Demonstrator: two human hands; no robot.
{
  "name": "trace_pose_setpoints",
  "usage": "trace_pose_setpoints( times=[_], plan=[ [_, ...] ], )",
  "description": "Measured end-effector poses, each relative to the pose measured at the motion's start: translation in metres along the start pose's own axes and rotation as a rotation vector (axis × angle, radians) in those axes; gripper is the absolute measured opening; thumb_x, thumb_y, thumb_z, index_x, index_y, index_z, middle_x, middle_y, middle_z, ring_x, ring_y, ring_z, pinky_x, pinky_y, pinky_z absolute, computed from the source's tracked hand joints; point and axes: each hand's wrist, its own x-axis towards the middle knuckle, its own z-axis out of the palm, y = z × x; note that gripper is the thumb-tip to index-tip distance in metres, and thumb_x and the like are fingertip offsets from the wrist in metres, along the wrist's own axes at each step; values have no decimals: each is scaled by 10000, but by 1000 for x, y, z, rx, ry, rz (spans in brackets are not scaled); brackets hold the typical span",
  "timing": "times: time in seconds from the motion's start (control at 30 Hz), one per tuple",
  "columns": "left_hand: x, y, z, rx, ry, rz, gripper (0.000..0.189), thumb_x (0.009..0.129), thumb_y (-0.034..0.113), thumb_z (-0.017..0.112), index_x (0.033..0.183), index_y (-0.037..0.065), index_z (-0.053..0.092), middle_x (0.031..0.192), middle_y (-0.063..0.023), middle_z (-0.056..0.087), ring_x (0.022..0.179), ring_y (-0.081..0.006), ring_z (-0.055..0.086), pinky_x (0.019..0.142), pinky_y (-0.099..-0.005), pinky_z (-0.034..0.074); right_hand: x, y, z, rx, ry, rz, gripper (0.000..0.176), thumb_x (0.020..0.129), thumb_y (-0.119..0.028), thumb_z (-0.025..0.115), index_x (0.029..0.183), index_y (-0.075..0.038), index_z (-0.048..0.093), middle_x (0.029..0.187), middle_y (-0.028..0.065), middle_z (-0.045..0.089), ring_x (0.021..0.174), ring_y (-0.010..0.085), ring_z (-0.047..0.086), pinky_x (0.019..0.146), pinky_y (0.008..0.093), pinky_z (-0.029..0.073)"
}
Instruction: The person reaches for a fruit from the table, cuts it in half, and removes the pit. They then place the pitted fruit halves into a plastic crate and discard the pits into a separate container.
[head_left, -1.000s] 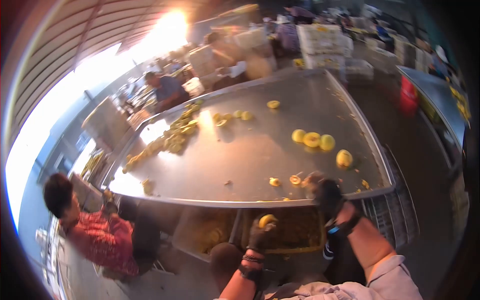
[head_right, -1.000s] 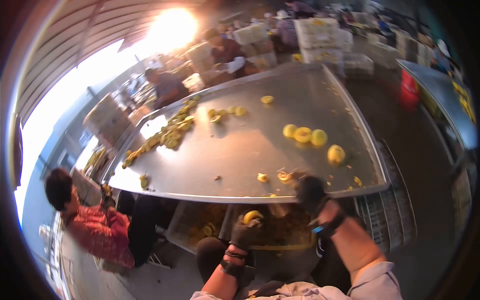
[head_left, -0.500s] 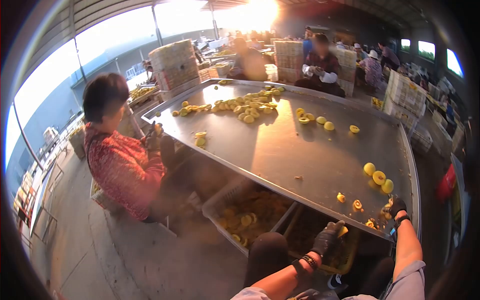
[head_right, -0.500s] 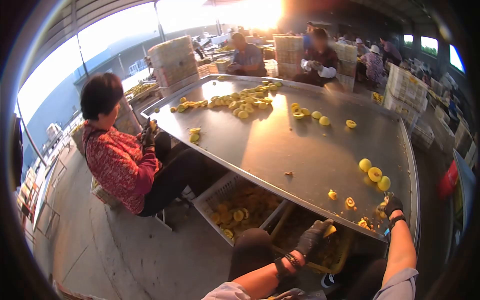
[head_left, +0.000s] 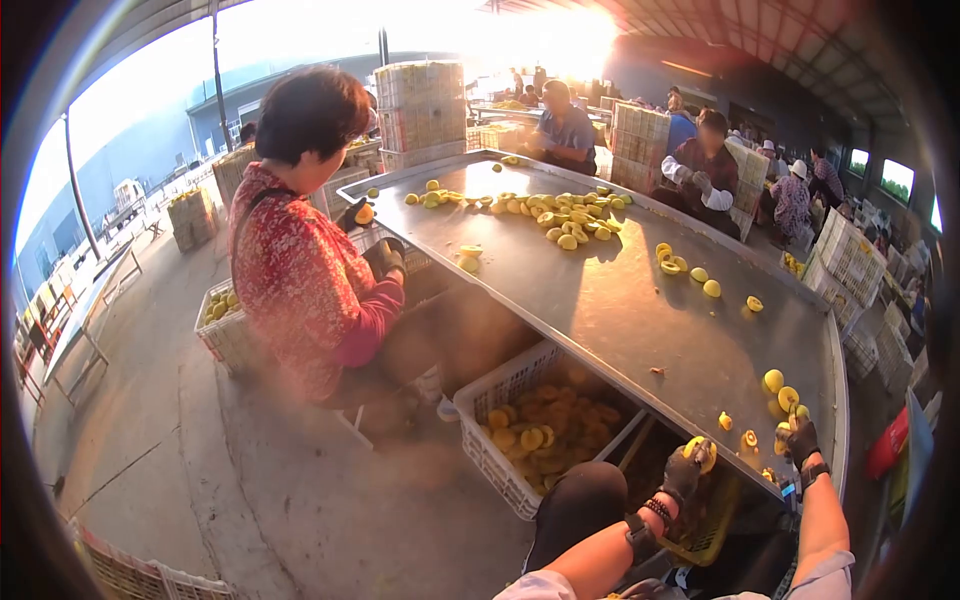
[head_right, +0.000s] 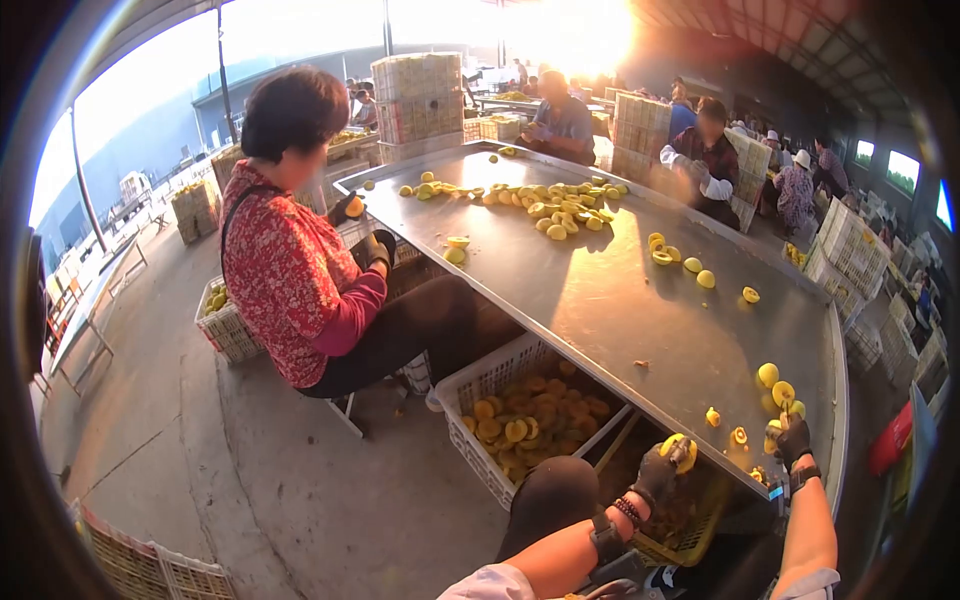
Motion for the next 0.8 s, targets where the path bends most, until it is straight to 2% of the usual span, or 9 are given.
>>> trace_pose_setpoints(
  times=[0.13, 0.27, 0.4, 0.47, 0.53, 0.6, 0.67, 0.7, 0.8],
  plan=[
    [-3, 33, -15, -172, 71, 139, 459, 854, 435, 632, 1028, 11, 618, 845, -66, 641, 749, -156, 625, 571, -291, 517, -28, -88, 12, 326, -133, -100, 279, 784, -193, 696, 961, -59, 527, 705, 35, 528, 475, 123, 511, 363, 259, 399],
    [-15, 72, -21, -410, 21, -58, 428, 882, 495, 568, 974, 80, 617, 760, -35, 618, 600, -126, 593, 468, -246, 469, -44, -124, 34, 539, -239, -204, 203, 832, -179, 658, 945, -76, 525, 705, 11, 523, 468, 92, 485, 383, 236, 392],
    [-16, 98, -37, -550, 47, 97, 493, 899, 571, 478, 973, 95, 585, 791, -45, 632, 618, -137, 606, 494, -210, 462, -76, -157, 43, 666, -366, -176, 208, 849, -184, 649, 990, -71, 547, 738, 11, 553, 481, 85, 496, 395, 220, 395],
    [-17, 125, -35, -752, 32, 278, 528, 906, 565, 465, 1084, 74, 537, 920, -83, 634, 726, -161, 623, 583, -223, 504, -91, -169, 42, 705, -369, -152, 224, 847, -174, 652, 1013, -64, 549, 759, 21, 572, 470, 88, 494, 397, 215, 399],
    [-10, 122, -46, -820, -38, 260, 618, 914, 509, 496, 1246, -5, 406, 1164, -174, 539, 1019, -240, 574, 887, -386, 490, -104, -176, 42, 752, -397, -141, 234, 842, -164, 657, 1020, -59, 547, 776, 29, 581, 467, 89, 498, 399, 211, 404],
    [-16, 111, -34, -594, 14, 288, 633, 918, 492, 501, 1259, -30, 390, 1166, -171, 540, 1071, -255, 549, 925, -428, 466, -113, -174, 48, 754, -378, -192, 257, 833, -140, 669, 1052, -83, 546, 815, 38, 589, 477, 81, 506, 402, 206, 402],
    [-14, 88, -29, -635, -279, -125, 556, 937, 451, 491, 1250, -5, 433, 1188, -143, 546, 1104, -255, 532, 932, -421, 464, -121, -175, 54, 763, -370, -250, 272, 829, -132, 675, 1066, -100, 545, 829, 37, 590, 477, 73, 504, 403, 198, 395],
    [-15, 73, -24, -705, -551, -158, 493, 949, 423, 479, 1232, 20, 484, 1219, -120, 551, 1129, -242, 521, 961, -401, 443, -125, -177, 56, 748, -361, -222, 299, 808, -122, 696, 1067, -98, 547, 828, 43, 589, 552, 113, 547, 475, 254, 447],
    [-56, 105, 10, -1001, -844, -418, 460, 961, 405, 457, 1238, 40, 506, 1242, -117, 550, 1147, -241, 515, 995, -390, 415, -109, -147, 91, 490, 22, -726, 321, 782, -113, 716, 1050, -60, 547, 847, 84, 600, 696, 184, 600, 612, 332, 490]
  ],
)
